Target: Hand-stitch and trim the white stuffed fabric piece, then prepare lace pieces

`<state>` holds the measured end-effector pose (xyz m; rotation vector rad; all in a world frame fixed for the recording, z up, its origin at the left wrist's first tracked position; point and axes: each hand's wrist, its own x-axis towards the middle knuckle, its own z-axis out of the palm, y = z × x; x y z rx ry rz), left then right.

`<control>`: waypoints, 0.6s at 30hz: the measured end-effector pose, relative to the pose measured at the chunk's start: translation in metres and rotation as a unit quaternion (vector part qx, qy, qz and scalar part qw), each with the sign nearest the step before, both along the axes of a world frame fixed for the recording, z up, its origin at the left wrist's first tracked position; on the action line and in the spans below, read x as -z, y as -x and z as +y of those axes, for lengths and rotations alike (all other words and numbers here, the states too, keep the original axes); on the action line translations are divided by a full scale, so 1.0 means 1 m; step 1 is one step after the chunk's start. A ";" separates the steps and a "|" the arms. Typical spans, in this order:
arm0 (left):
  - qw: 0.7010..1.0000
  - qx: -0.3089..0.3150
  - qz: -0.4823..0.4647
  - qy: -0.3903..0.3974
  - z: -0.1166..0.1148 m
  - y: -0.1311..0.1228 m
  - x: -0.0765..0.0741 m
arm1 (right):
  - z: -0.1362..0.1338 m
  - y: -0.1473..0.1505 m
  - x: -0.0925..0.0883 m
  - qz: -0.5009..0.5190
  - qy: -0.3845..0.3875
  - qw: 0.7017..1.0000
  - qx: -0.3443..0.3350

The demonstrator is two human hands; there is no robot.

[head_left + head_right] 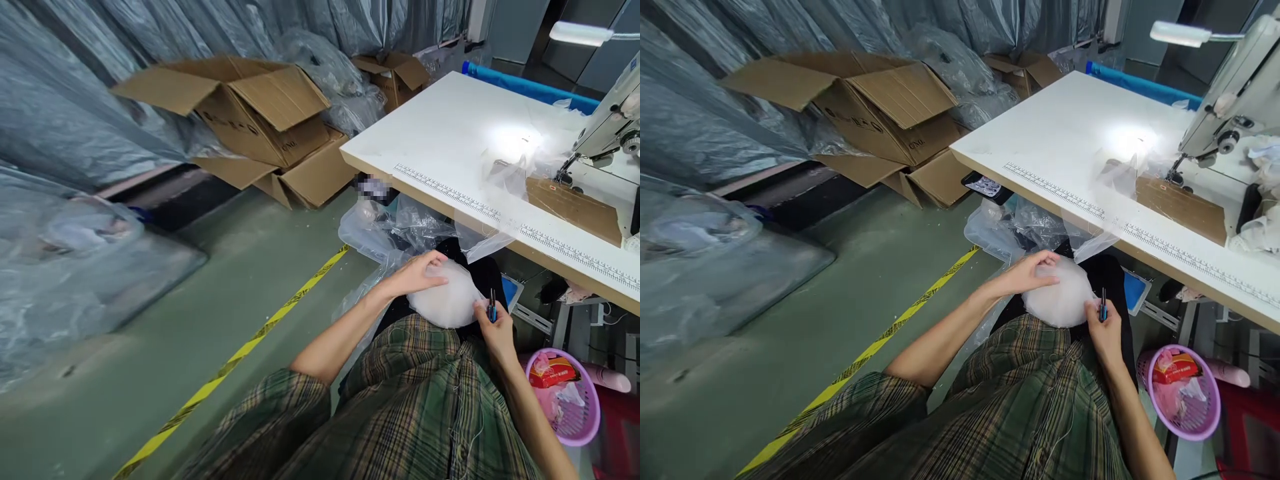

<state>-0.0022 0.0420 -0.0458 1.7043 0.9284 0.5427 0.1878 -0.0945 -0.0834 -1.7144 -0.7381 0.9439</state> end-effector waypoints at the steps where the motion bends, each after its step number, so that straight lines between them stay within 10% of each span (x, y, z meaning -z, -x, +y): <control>1: 0.999 -0.017 0.008 -0.048 0.002 -0.003 0.000 | -0.001 -0.002 0.003 -0.042 0.005 0.999 0.006; 11: 0.982 -0.086 -0.098 -0.137 -0.007 -0.056 -0.018 | 0.008 -0.013 -0.048 -0.168 -0.108 0.980 0.020; 18: 0.920 -0.106 -0.078 -0.370 -0.040 -0.014 -0.038 | 0.009 0.012 -0.090 -0.179 -0.187 0.965 -0.044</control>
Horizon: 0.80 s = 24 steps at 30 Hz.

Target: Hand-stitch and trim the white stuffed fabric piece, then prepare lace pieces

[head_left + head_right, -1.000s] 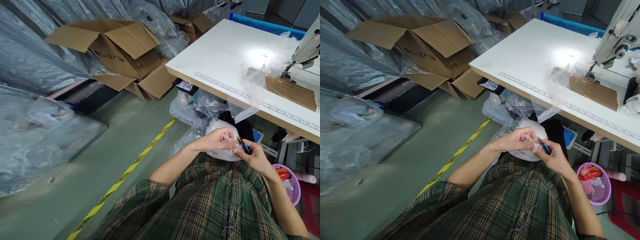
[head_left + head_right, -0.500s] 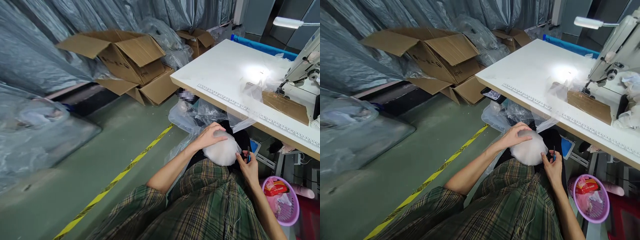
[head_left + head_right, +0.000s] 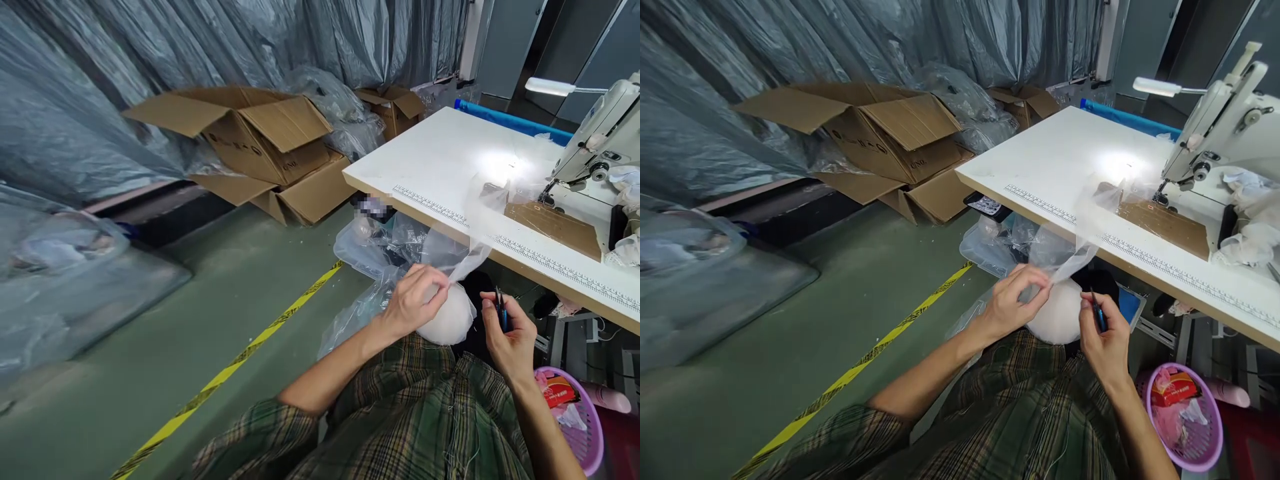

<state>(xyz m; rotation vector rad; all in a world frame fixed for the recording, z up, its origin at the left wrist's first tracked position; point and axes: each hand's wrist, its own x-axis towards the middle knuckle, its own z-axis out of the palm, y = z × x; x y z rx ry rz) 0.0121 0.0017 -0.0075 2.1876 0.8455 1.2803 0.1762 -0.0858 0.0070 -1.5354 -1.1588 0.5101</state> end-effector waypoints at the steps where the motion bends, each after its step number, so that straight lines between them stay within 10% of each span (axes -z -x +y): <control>1: 0.999 0.024 0.025 -0.039 -0.008 0.010 -0.004 | 0.000 0.005 -0.002 0.010 0.011 1.000 -0.022; 6: 0.966 0.191 0.116 -0.129 -0.040 0.036 -0.015 | -0.002 0.023 -0.003 0.063 0.119 0.983 -0.126; 13: 0.978 0.139 0.047 0.148 0.007 0.022 -0.005 | -0.006 0.020 -0.004 0.073 0.099 0.971 -0.206; 19: 0.885 0.310 -0.039 0.344 0.022 -0.002 0.003 | -0.008 0.013 -0.001 0.082 0.108 0.970 -0.203; 24: 0.809 0.249 -0.114 0.521 0.010 -0.002 0.009 | -0.010 -0.004 0.011 0.107 0.112 0.966 -0.208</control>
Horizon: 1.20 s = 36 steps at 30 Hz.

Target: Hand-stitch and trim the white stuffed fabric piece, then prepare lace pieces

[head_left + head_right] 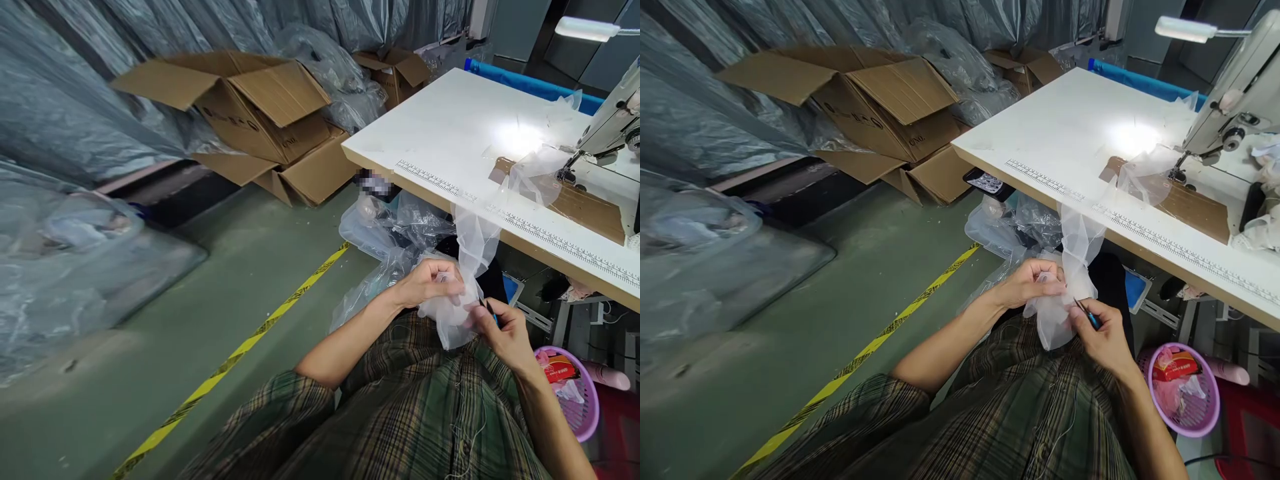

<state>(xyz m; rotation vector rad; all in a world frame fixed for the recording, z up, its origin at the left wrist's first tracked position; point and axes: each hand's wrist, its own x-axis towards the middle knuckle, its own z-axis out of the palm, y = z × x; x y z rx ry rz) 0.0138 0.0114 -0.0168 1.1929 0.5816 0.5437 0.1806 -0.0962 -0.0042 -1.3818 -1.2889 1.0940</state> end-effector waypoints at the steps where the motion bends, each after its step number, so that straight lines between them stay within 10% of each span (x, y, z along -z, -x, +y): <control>1: 1.000 -0.009 0.003 0.027 -0.002 0.000 0.000 | 0.003 -0.004 0.003 0.008 0.001 0.999 0.033; 8: 0.987 -0.036 0.008 0.159 -0.019 -0.018 0.001 | 0.055 -0.007 0.004 0.041 -0.008 0.962 0.268; 17: 0.992 -0.084 0.048 0.083 -0.020 -0.009 0.005 | 0.054 -0.009 -0.026 -0.002 -0.100 0.981 0.167; 26: 0.993 -0.048 0.100 -0.036 0.003 0.016 -0.008 | 0.029 0.002 0.007 -0.052 0.033 0.998 0.027; 36: 0.986 -0.027 0.142 -0.085 0.006 0.022 -0.013 | 0.028 0.009 0.006 -0.138 0.012 0.990 -0.012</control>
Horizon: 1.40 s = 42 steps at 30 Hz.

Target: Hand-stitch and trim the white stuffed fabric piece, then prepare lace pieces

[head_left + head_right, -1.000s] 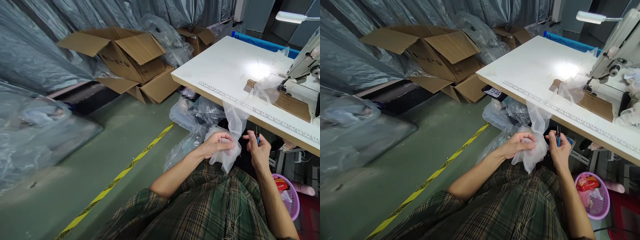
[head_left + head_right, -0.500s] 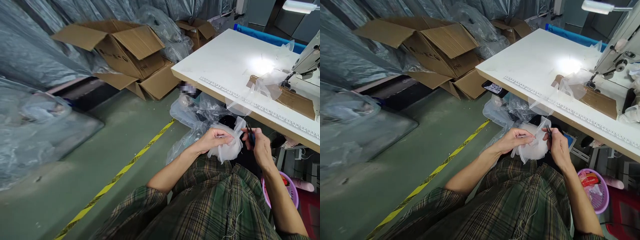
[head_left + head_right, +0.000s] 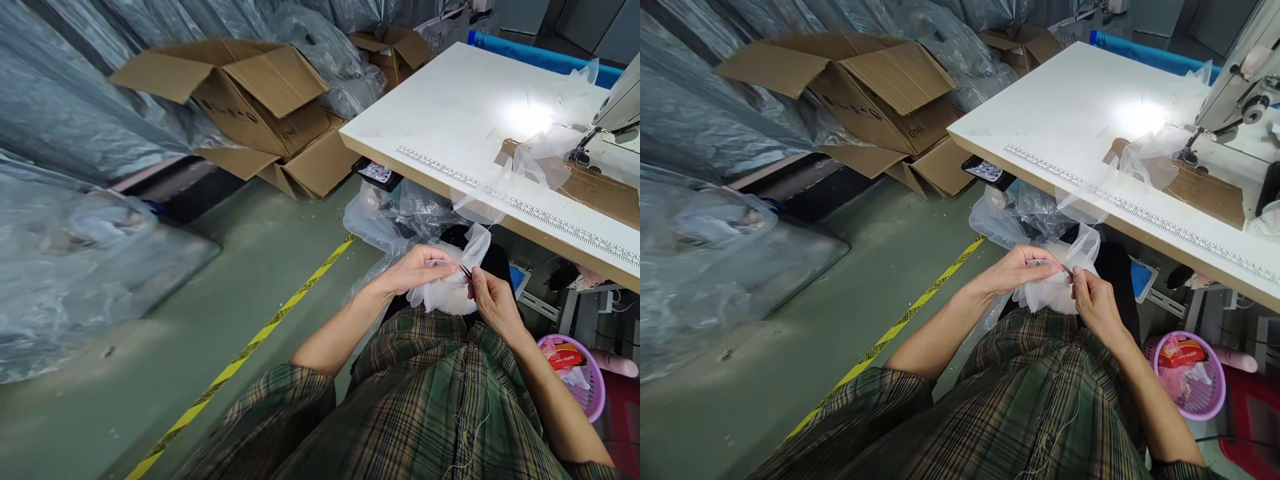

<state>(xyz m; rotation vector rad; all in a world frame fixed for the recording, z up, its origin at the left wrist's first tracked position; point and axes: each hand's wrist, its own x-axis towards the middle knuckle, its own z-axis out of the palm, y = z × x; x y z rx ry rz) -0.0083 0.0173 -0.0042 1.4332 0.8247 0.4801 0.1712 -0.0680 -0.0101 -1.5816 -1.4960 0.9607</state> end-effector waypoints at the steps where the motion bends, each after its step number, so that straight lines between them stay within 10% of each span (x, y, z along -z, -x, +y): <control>1: 1.000 0.002 0.001 -0.002 0.000 -0.001 -0.001 | 0.001 0.000 -0.001 -0.005 -0.004 1.000 -0.001; 19: 0.999 0.001 -0.026 0.046 -0.003 -0.009 -0.009 | -0.001 0.007 0.009 0.007 -0.009 0.998 0.061; 31: 0.949 -0.099 -0.190 0.230 -0.015 -0.009 0.001 | -0.008 0.010 0.029 0.293 0.028 0.948 0.125; 42: 0.939 0.101 -0.146 0.295 -0.001 -0.011 -0.003 | -0.005 -0.007 -0.015 0.130 -0.067 0.989 0.034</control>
